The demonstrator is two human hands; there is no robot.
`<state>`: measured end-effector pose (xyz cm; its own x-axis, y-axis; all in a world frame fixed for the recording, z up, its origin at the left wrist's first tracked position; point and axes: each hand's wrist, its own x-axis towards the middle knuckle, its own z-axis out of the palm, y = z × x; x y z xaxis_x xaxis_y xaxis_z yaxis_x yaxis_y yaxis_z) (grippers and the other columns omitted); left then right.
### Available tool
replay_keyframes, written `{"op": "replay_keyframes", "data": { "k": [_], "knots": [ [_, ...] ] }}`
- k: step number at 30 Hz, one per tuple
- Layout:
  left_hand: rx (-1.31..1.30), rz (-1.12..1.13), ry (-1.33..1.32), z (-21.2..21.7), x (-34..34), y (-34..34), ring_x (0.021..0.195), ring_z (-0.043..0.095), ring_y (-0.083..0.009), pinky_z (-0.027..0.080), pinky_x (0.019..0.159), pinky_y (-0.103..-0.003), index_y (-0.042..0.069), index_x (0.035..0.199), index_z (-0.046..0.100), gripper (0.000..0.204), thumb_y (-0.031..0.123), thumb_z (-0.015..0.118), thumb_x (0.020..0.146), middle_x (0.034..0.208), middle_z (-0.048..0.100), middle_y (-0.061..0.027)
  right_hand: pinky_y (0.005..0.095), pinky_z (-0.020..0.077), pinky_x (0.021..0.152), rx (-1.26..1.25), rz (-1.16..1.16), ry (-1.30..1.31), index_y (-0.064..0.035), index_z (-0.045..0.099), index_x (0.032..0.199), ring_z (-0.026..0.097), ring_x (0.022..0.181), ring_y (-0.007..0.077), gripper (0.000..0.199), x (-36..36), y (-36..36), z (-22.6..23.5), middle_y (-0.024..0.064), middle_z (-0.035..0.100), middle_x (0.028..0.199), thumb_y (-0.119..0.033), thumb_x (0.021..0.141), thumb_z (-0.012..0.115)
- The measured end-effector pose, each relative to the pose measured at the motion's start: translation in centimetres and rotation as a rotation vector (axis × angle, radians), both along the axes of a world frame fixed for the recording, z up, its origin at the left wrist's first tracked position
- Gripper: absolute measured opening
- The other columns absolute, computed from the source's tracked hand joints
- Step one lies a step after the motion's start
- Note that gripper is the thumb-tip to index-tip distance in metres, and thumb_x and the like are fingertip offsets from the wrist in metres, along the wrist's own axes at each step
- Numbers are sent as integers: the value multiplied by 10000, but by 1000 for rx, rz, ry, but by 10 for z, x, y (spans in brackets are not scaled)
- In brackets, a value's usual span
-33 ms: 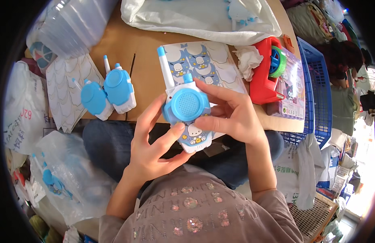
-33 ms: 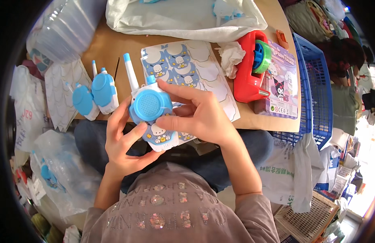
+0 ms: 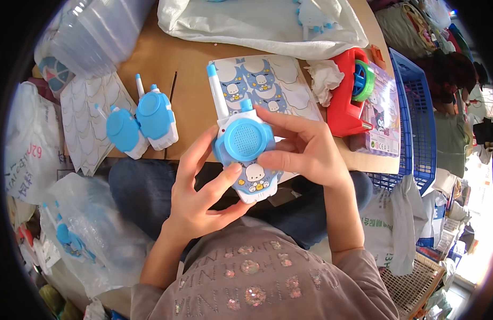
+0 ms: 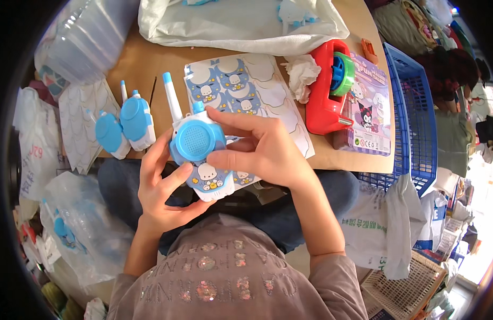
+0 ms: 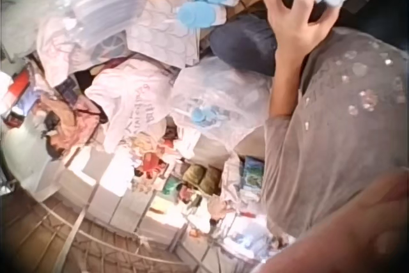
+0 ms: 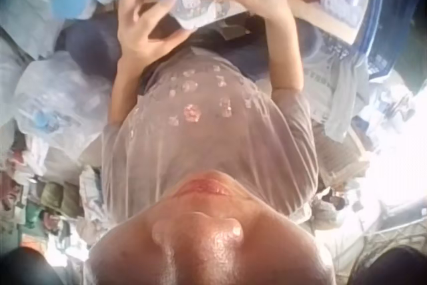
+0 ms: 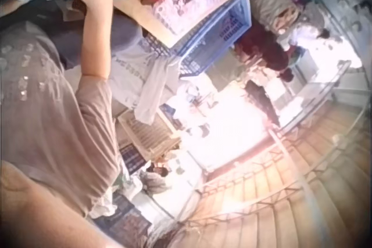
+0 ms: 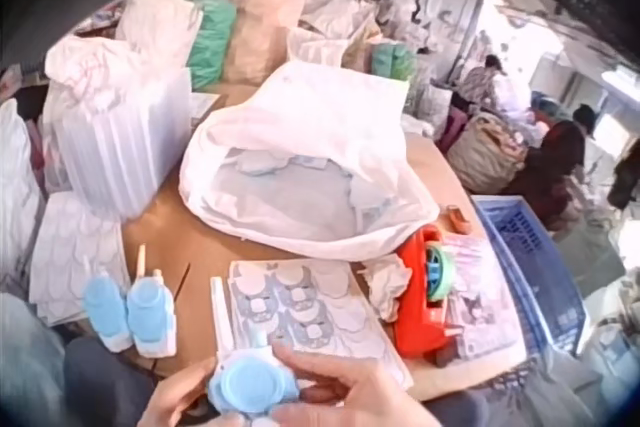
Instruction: Applying decorative character stickers to plastic toy walkie-talkies.
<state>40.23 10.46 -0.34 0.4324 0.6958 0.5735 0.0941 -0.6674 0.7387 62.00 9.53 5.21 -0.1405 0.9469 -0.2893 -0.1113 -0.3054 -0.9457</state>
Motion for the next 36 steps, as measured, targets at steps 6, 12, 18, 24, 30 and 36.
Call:
{"op": "replay_keyframes", "data": {
  "k": [6, 12, 18, 24, 30, 36],
  "knots": [
    [14, -33, 56, 2, -7, -10, 1286, 480, -415, 471, 1018, -468, 161, 1240, 593, 695, 119, 890, 613, 1432, 385, -260, 271, 555, 766, -26, 101, -18, 54, 538, 1325, 661, 914, 153, 556, 15, 3, -1, 171, 685, 1075, -30, 805, 715],
    [19, -3, 90, 5, -11, -11, 1244, 529, -400, 499, 981, -445, 96, 1244, 556, 735, 133, 898, 594, 1415, 420, -274, 261, 553, 727, -10, 10, -38, 46, 645, 1199, 664, 844, 126, 426, 3, -2, -12, 142, 715, 963, -91, 803, 722],
    [-12, 15, 152, 13, -18, -12, 1240, 534, -393, 487, 993, -439, 31, 1302, 472, 854, 148, 900, 573, 1388, 467, -267, 233, 510, 653, 133, -129, -178, 77, 690, 1090, 618, 742, 96, 338, -14, -13, -19, 93, 704, 864, -163, 854, 726],
    [-13, 76, 201, 20, -23, -21, 1246, 527, -382, 468, 1011, -431, -29, 1348, 473, 914, 186, 902, 570, 1388, 471, -259, 258, 529, 680, 201, -259, -388, 44, 684, 1094, 637, 748, 89, 348, -40, -19, -20, 114, 705, 828, -246, 903, 708],
    [36, 245, 202, 38, -48, -22, 1173, 579, -410, 506, 958, -466, -67, 1338, 487, 903, 235, 874, 581, 1329, 523, -275, 325, 482, 954, 110, 110, 466, 4, 228, 1516, 531, 1211, 204, 770, -62, -28, -18, 180, 559, 1325, -125, 911, 687],
    [6, 348, 170, 70, -95, -58, 1158, 579, -431, 521, 926, -486, -27, 1381, 424, 997, 389, 902, 611, 1318, 500, -320, 227, 555, 685, -49, 416, 455, -87, 517, 1385, 697, 840, 143, 420, -46, 0, -10, 111, 681, 1160, -221, 991, 571]
  ]
}}
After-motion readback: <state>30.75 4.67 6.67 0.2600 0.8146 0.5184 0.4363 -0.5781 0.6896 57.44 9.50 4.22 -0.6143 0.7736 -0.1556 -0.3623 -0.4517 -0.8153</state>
